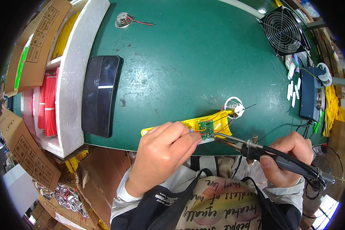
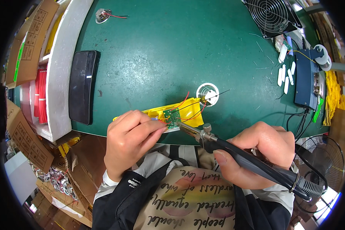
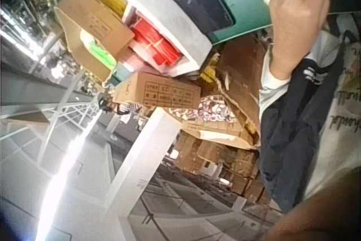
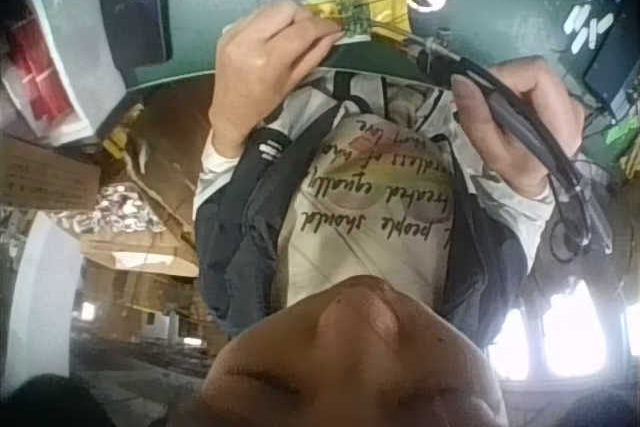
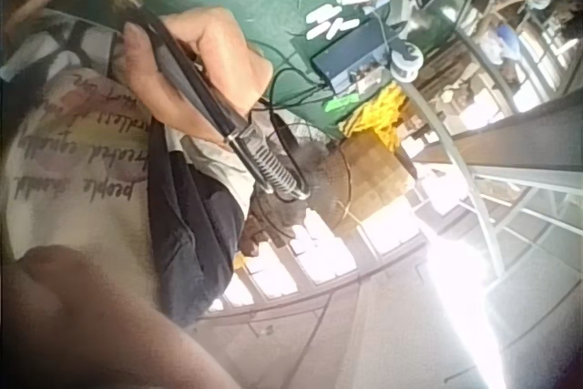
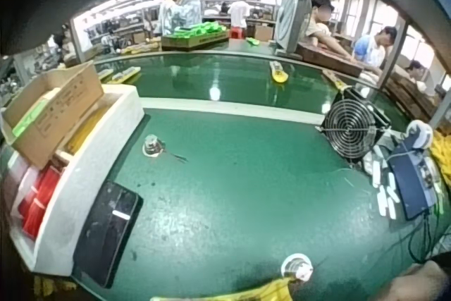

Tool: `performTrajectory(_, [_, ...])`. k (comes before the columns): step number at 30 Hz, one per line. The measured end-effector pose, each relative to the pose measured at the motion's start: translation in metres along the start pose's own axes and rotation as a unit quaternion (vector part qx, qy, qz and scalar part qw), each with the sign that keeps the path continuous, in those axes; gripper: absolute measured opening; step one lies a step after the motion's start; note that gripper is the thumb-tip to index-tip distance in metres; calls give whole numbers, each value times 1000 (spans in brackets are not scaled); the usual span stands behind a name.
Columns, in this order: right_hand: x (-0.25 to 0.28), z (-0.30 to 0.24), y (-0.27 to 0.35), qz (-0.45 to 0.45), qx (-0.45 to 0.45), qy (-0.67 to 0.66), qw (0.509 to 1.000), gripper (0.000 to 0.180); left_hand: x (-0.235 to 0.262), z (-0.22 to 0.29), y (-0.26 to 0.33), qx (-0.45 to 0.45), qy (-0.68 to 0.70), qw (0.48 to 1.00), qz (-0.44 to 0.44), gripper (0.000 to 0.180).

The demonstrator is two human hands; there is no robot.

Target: The person solders wires onto the circuit boards inside flashlight casings using a soldering iron, attaches reflectors, and places the assembled flashlights onto a conveyor belt.

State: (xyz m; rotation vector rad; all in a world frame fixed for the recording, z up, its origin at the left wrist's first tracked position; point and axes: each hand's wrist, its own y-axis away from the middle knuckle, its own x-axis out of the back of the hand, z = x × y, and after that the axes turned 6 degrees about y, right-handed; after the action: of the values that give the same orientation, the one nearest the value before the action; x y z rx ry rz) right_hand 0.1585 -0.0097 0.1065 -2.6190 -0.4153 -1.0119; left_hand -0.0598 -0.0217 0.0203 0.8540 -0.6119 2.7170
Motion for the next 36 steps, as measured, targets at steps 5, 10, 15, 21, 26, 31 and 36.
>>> performTrajectory(5, [0, -5, -2, -16, -9, 35, 999, 18, -1, 1, 2, 1, -9, 1000, 1, 13])
performTrajectory(10, [3, -4, 7, 23, -24, 43, 999, 22, -1, 0, 0, 1, -8, 1000, 11, 13])
performTrajectory(15, [4, 6, 20, 69, -55, -25, 996, 27, -2, -2, 0, 1, 4, 1000, 13, 14])
performTrajectory(21, [1, 4, 12, 22, 1, 17, 1000, 25, -2, -2, -1, 1, 2, 1000, 13, 14])
performTrajectory(26, [-1, 5, 8, 4, 11, -4, 1000, 24, -2, -3, 0, -2, 9, 1000, 17, 14])
performTrajectory(31, [-2, 0, 7, 7, 12, 29, 999, 24, -3, -4, 0, -8, 6, 1000, 20, 13])
performTrajectory(36, [-3, -4, 8, 13, -26, 28, 999, 25, -4, -5, 2, -11, 5, 1000, 27, 14])
